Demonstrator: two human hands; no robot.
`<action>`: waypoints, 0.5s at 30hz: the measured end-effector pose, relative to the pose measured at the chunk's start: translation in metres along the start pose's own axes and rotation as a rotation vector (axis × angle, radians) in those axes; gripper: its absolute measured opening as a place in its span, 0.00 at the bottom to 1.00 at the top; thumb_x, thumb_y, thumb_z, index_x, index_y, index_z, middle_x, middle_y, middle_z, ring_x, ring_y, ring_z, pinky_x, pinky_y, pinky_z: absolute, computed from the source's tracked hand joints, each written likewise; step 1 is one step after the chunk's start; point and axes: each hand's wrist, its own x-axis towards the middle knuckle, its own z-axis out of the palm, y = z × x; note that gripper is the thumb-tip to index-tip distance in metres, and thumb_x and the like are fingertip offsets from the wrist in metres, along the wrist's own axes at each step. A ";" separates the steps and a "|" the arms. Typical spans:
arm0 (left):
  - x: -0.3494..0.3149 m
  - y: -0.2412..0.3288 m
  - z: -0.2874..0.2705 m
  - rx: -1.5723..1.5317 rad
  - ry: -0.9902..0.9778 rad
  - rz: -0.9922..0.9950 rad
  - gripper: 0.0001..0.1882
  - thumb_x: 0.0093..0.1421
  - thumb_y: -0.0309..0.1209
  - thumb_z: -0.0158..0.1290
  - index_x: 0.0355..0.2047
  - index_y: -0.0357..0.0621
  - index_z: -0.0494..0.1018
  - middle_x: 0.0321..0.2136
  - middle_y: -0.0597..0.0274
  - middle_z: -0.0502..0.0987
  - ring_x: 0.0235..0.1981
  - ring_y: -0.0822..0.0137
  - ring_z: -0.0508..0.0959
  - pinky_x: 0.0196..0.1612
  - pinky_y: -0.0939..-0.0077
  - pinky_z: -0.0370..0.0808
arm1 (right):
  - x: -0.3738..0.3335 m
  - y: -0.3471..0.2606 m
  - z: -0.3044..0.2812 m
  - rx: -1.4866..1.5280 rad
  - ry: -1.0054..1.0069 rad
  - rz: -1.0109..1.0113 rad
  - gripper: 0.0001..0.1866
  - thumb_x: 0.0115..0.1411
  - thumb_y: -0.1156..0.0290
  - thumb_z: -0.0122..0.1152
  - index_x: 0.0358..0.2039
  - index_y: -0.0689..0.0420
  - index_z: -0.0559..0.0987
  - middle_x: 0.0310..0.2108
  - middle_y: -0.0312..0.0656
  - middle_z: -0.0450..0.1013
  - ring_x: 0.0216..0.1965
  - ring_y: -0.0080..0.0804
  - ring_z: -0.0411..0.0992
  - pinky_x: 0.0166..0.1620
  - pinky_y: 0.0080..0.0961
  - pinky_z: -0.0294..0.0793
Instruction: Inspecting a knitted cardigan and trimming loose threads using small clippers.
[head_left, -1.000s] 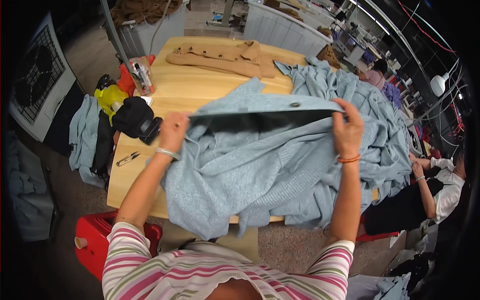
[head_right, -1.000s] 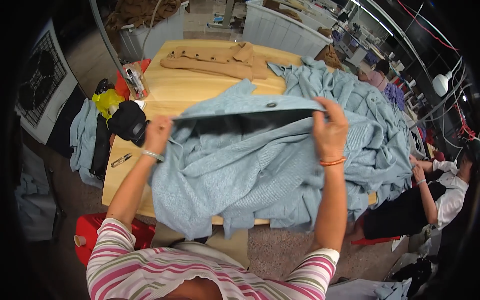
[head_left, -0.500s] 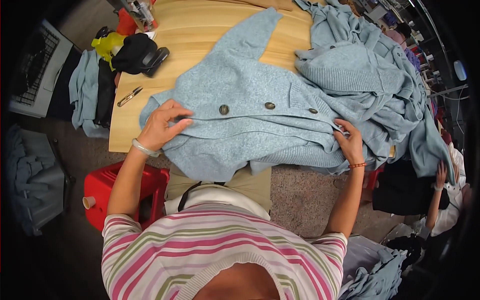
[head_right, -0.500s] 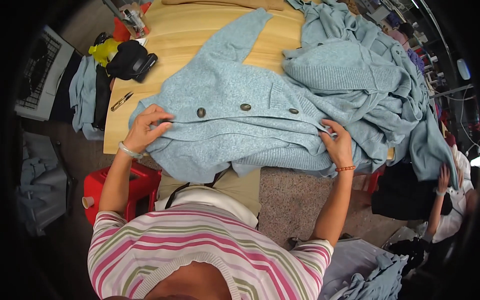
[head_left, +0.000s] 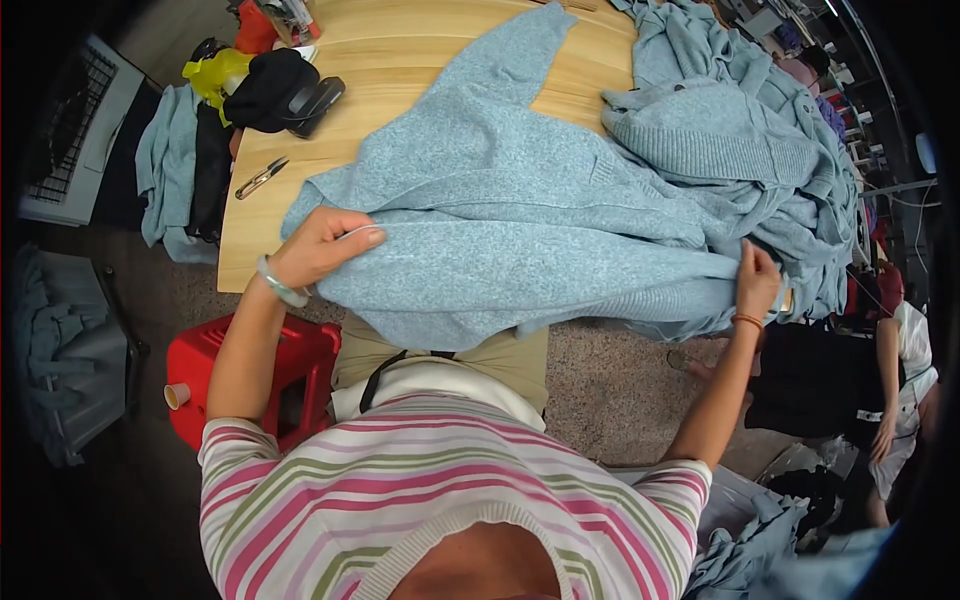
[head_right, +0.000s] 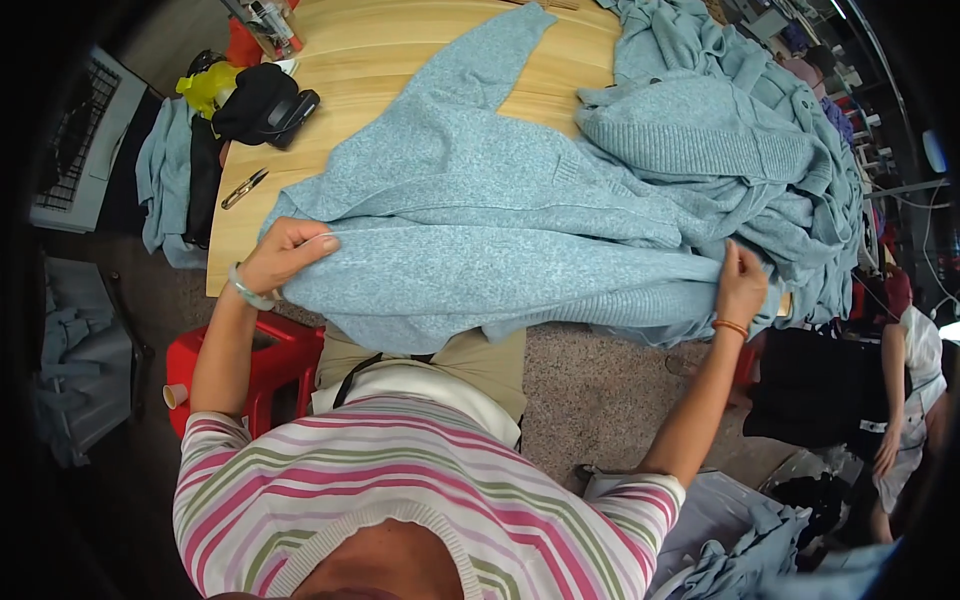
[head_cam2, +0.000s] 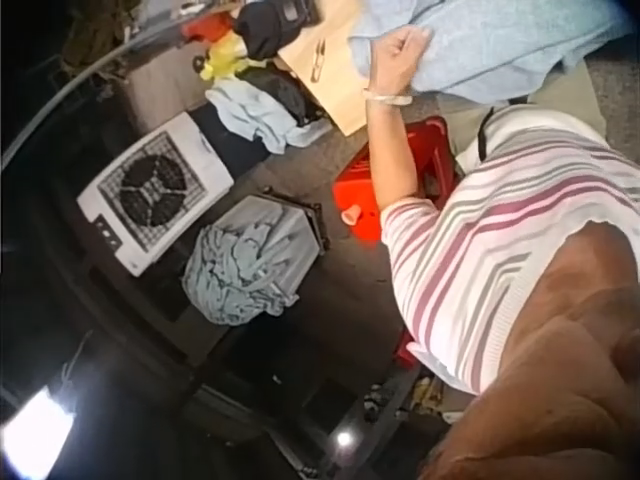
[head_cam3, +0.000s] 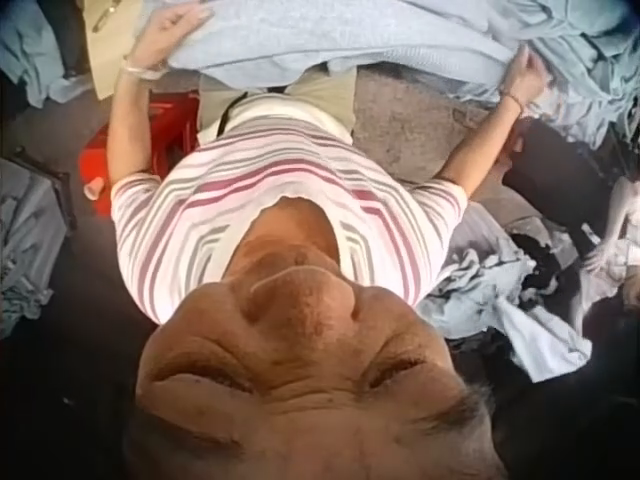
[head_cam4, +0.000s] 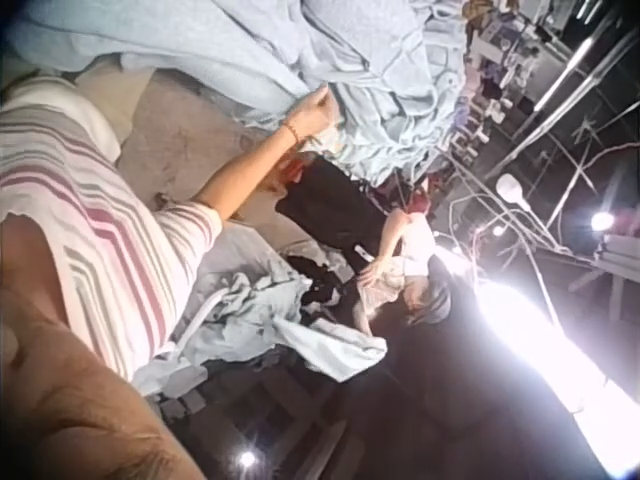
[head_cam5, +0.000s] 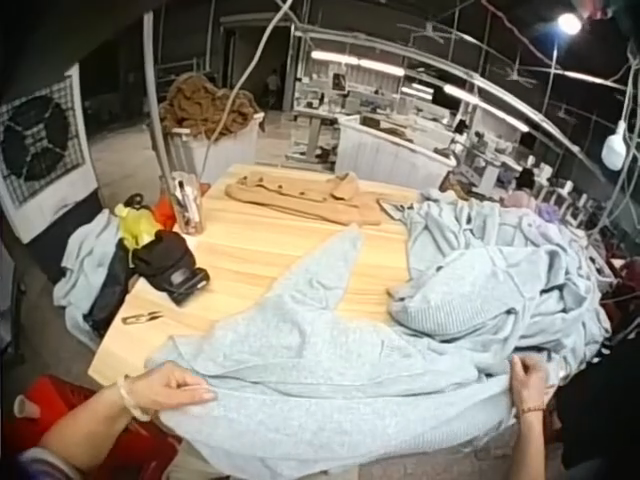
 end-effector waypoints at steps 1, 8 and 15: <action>0.004 -0.003 0.003 0.021 0.011 0.029 0.14 0.62 0.34 0.53 0.26 0.34 0.72 0.19 0.76 0.65 0.25 0.83 0.61 0.27 0.84 0.61 | -0.004 -0.014 0.005 -0.144 0.013 -0.013 0.13 0.58 0.59 0.61 0.31 0.58 0.82 0.26 0.45 0.75 0.27 0.40 0.73 0.32 0.31 0.70; 0.002 0.003 0.007 0.137 0.033 0.115 0.11 0.61 0.32 0.53 0.30 0.33 0.73 0.21 0.70 0.70 0.27 0.80 0.66 0.31 0.82 0.66 | -0.068 -0.183 -0.011 0.542 -0.227 -0.470 0.07 0.54 0.80 0.59 0.35 0.59 0.78 0.34 0.44 0.74 0.36 0.36 0.74 0.35 0.29 0.73; -0.012 0.013 0.009 0.145 0.063 0.159 0.09 0.61 0.30 0.52 0.35 0.33 0.73 0.24 0.67 0.72 0.30 0.79 0.67 0.34 0.82 0.67 | -0.137 -0.308 0.027 0.703 -0.778 -0.725 0.15 0.53 0.73 0.62 0.42 0.55 0.78 0.39 0.49 0.75 0.32 0.44 0.75 0.35 0.31 0.74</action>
